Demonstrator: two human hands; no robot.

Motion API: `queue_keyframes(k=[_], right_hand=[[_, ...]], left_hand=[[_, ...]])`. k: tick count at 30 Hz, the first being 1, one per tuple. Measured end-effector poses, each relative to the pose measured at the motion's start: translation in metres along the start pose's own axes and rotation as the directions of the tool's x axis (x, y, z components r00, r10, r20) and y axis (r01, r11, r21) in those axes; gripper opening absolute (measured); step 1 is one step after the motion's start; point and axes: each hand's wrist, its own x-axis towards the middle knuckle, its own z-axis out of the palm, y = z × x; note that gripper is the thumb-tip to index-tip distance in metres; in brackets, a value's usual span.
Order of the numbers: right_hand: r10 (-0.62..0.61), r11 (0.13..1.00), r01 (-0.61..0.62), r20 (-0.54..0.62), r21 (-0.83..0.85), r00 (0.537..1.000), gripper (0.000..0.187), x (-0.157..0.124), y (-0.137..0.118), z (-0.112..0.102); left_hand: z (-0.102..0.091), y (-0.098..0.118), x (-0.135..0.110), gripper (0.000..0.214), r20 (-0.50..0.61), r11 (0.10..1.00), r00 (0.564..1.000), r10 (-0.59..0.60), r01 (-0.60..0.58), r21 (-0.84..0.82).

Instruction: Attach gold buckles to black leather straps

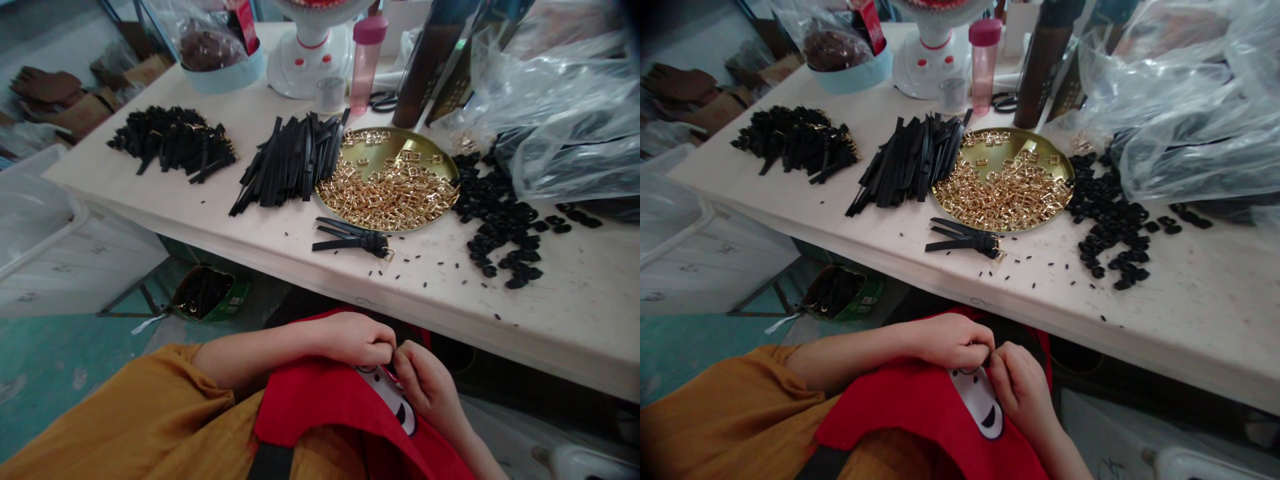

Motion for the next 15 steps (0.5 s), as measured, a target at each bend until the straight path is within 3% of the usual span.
queue_keyframes(k=[4, 10, 15], right_hand=[[0.07, 0.991, -0.072, 0.021, 0.114, 0.997, 0.025, -0.0008, 0.0004, 0.0028], [0.1, 0.995, -0.101, 0.043, 0.012, 0.994, 0.025, 0.0017, 0.003, -0.0031], [0.103, 0.994, -0.104, 0.017, 0.043, 0.995, 0.026, 0.003, -0.0003, -0.0033]], left_hand=[[-0.0003, -0.0007, -0.0009, 0.021, 0.026, 1.0, 0.999, -0.021, 0.021, 0.0], [0.0022, 0.0019, -0.003, 0.029, -0.007, 0.998, 1.0, -0.027, 0.027, 0.063], [0.0022, 0.0039, 0.0, 0.019, 0.007, 0.994, 1.0, -0.02, 0.019, 0.104]])
